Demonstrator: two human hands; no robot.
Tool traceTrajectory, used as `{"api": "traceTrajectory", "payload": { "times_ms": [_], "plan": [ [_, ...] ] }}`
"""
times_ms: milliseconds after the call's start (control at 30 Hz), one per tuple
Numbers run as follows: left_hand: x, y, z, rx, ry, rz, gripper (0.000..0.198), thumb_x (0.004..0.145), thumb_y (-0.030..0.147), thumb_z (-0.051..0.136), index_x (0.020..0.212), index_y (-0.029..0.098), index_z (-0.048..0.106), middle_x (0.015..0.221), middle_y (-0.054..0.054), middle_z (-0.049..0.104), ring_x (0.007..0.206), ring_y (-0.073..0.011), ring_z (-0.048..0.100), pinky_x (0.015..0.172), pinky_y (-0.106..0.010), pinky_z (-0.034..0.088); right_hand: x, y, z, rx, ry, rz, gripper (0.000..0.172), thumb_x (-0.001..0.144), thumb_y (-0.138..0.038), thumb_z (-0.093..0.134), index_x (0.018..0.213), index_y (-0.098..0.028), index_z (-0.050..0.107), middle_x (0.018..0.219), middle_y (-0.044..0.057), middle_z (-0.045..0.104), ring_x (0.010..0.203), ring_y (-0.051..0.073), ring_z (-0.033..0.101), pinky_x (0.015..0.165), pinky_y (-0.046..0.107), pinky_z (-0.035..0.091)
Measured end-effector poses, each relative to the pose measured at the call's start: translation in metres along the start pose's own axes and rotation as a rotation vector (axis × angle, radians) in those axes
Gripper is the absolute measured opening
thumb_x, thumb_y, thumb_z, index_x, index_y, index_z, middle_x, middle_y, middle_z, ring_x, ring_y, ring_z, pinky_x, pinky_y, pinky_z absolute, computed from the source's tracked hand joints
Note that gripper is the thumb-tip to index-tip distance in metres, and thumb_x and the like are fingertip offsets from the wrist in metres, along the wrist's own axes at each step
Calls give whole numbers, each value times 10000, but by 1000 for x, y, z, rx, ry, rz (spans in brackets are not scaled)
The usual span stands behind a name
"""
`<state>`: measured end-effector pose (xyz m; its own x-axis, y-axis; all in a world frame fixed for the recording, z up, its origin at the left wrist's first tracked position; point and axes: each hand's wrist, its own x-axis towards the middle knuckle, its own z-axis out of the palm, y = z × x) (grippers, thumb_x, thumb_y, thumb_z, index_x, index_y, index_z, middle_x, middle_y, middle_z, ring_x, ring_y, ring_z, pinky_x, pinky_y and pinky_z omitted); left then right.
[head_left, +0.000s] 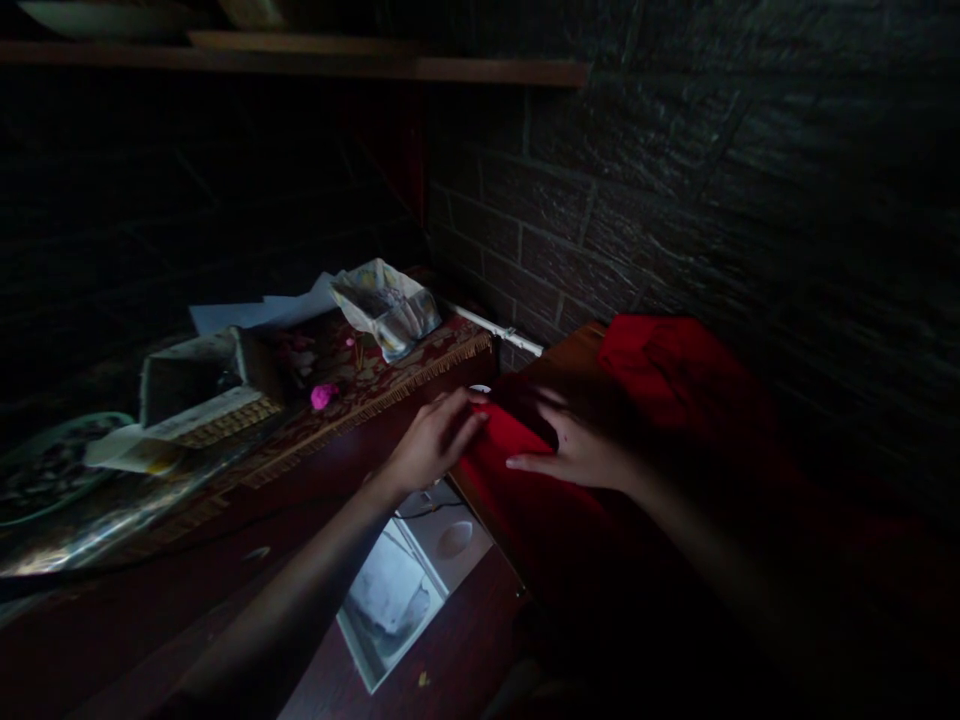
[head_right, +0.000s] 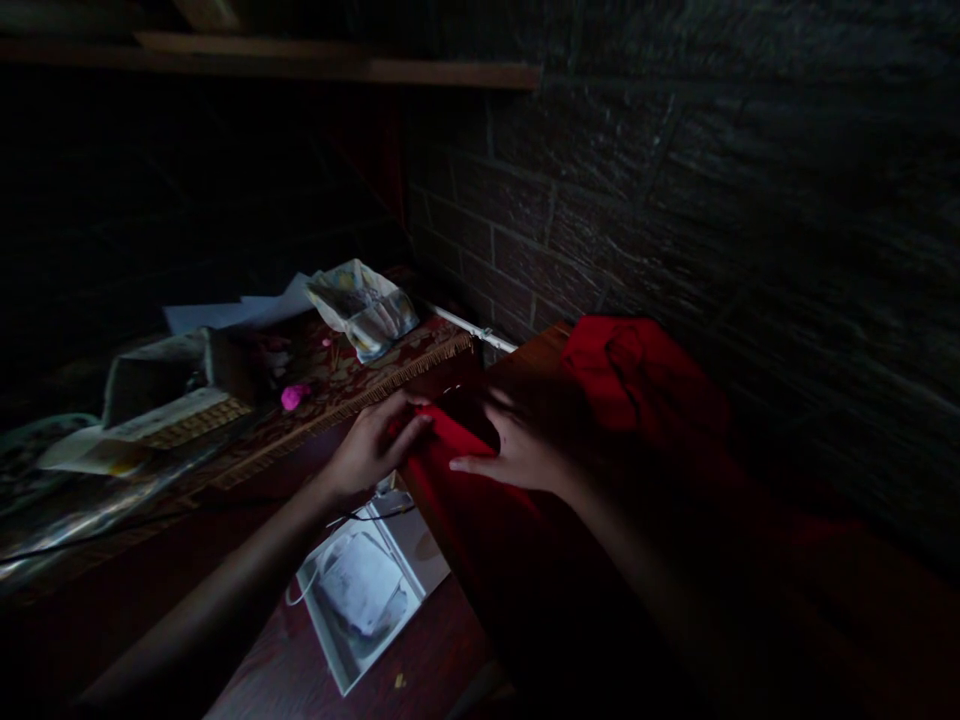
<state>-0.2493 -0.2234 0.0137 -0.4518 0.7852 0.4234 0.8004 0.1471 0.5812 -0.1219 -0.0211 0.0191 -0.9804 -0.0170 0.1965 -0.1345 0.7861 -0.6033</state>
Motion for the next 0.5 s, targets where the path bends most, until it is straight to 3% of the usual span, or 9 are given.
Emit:
{"api": "traceTrajectory", "payload": {
  "times_ms": [133,200,267,400,433,500],
  "plan": [
    [19,-5,3,-106,-47,-74,272,999,397,450,1126,187,568,1007,-44,675,890,-156,649,816,-253,500,-19,-16,2,-20,20,192,288,894,-335,604,1094,-135,655,1104,129,675,1024,249,639,935,371,495],
    [32,-9,1,-154,-117,-80,313,984,429,464,1141,181,572,1061,-58,675,944,-170,645,863,-272,496,-17,-17,3,94,2,282,211,933,-294,534,996,-148,674,953,87,707,880,206,668,828,301,516],
    [46,-13,-7,-209,-273,-114,365,933,461,546,1158,177,589,1123,-69,677,994,-190,645,900,-291,496,-9,-13,4,187,-7,368,216,948,-290,512,950,-159,683,876,63,716,802,184,673,749,257,513],
    [68,-20,-30,-297,-790,-280,398,798,475,706,1083,197,683,1080,-48,723,978,-221,676,846,-295,527,8,3,5,192,36,558,196,931,-270,546,946,-150,699,916,83,729,834,194,685,751,256,509],
    [72,-21,-34,-327,-859,-314,388,802,482,697,1078,209,695,1055,-39,733,976,-225,681,836,-297,531,11,6,6,194,39,581,188,924,-250,552,960,-148,705,939,88,732,855,195,689,763,256,510],
    [77,-26,-40,-350,-859,-369,421,825,511,658,1134,227,691,1027,-36,743,965,-234,687,815,-306,536,16,9,7,217,32,594,187,906,-211,567,1008,-149,712,985,84,736,891,186,695,781,244,512]
  ]
}}
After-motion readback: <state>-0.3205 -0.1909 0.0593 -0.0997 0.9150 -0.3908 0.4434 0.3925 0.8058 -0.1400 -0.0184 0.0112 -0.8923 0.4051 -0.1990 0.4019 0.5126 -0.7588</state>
